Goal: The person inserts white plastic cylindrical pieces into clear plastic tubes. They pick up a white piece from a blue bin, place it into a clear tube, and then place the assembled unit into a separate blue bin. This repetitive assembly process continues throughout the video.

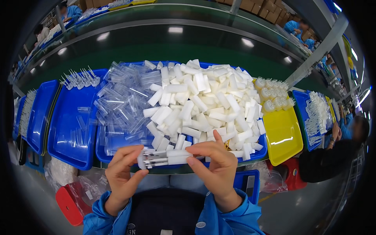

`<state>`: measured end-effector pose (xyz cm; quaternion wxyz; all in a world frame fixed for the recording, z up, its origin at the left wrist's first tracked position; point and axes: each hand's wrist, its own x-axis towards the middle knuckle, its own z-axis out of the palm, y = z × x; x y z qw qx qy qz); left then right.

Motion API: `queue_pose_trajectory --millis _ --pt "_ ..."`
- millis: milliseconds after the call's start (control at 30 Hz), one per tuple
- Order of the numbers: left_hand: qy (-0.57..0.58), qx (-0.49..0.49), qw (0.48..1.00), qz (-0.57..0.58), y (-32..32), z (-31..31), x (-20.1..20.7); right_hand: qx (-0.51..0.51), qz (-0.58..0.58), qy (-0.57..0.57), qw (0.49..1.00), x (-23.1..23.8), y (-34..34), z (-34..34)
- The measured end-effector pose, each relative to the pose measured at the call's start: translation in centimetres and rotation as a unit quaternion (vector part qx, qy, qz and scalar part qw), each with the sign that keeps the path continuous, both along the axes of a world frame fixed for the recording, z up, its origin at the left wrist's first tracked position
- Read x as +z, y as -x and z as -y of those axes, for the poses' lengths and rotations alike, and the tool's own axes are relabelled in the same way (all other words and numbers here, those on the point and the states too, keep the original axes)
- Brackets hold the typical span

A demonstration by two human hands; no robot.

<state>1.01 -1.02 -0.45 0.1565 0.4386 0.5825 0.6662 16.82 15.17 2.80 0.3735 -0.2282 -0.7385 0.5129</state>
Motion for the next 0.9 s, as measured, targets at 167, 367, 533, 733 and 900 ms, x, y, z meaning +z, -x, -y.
queue_pose_trajectory --millis 167,367,533,733,900 --pt "0.019 0.0 0.999 -0.025 -0.3 0.0 -0.1 0.016 0.015 -0.092 0.996 0.1 0.4 0.5" --pt "0.028 -0.013 0.998 -0.052 -0.6 -0.3 0.1 0.056 0.002 -0.096 0.994 -0.1 0.9 1.1" --pt "0.01 -0.005 0.998 -0.069 -0.7 -0.2 -0.2 0.064 -0.012 -0.127 0.99 -0.5 1.4 1.5" --pt "0.001 0.0 0.996 -0.084 -0.7 -0.6 -0.3 0.059 -0.029 -0.162 0.985 -1.2 1.7 1.5" --pt "-0.017 0.008 0.999 0.038 -0.8 0.0 -0.6 0.033 0.032 -0.305 0.951 1.2 1.9 -1.9"
